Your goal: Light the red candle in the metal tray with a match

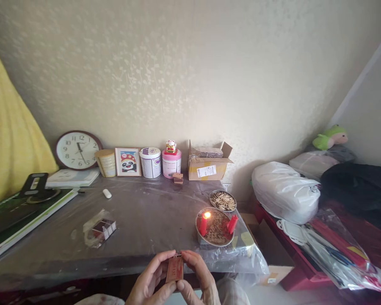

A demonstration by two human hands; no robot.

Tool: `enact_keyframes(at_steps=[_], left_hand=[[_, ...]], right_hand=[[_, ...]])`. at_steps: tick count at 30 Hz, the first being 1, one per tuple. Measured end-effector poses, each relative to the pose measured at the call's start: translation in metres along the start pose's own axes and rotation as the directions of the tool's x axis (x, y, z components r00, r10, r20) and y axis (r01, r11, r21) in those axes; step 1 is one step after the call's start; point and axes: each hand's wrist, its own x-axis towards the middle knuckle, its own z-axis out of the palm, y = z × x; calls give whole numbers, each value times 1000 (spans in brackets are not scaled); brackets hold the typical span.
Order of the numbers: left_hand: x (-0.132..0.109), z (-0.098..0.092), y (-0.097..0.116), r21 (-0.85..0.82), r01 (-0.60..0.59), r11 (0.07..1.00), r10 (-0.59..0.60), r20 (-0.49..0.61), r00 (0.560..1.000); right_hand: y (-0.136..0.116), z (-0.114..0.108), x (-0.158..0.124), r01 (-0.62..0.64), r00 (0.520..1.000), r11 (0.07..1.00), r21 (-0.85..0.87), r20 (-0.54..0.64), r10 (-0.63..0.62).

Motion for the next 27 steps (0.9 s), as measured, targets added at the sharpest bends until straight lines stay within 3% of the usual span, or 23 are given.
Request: enact_keyframes(at_steps=[8, 17, 22, 27], left_hand=[[-2, -21, -5, 115, -43, 992, 36, 63, 997], [-14, -26, 10, 144, -90, 985, 70, 141, 988], [-17, -32, 10, 214, -110, 970, 82, 139, 987], [-21, -35, 11, 306, -76, 949, 58, 68, 996]], right_hand=[[-8, 11, 1, 207, 978, 978, -6, -35, -207], [-18, 12, -4, 193, 981, 981, -11, 31, -193], [-4, 18, -9, 219, 975, 975, -25, 50, -218], [11, 26, -18, 178, 978, 983, 40, 99, -181]])
